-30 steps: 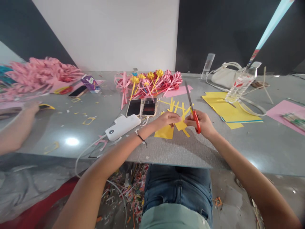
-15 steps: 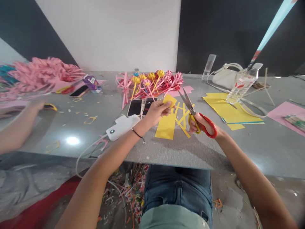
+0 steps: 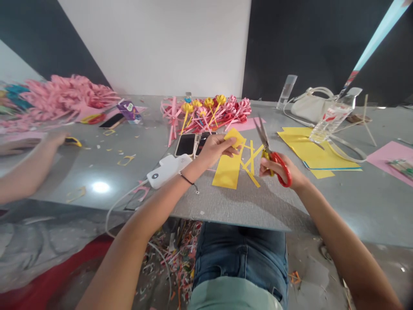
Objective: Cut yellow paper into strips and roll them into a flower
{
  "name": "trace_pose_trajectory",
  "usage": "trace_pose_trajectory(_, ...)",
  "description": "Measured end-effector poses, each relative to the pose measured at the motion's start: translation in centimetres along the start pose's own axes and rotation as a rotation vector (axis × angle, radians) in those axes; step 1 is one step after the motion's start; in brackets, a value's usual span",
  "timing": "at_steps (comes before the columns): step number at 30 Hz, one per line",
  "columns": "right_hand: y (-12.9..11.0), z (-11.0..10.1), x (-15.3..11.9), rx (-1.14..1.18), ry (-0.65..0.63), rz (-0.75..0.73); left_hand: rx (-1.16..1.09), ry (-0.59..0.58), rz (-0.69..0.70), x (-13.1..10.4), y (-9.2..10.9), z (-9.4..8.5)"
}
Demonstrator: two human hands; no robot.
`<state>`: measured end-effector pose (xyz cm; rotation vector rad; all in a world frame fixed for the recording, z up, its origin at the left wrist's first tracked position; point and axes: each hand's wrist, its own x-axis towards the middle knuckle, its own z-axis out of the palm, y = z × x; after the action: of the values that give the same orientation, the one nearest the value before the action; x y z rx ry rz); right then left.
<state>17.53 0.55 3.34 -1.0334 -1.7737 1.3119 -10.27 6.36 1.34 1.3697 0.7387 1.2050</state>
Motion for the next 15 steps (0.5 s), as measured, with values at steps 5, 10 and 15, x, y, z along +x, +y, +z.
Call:
trace_pose_trajectory(5, 0.2, 0.8, 0.4, 0.116, 0.135, -0.031, 0.216, -0.23, -0.031, -1.1, 0.1, 1.6)
trace_pose_trajectory(10, 0.7, 1.0, 0.5, 0.161, 0.159, -0.054, 0.337, -0.37, -0.038, -1.6, -0.7, 2.4)
trace_pose_trajectory(15, 1.1, 1.2, 0.7, 0.114, 0.146, -0.023, 0.419, -0.402, -0.019, -2.0, -1.1, 2.9)
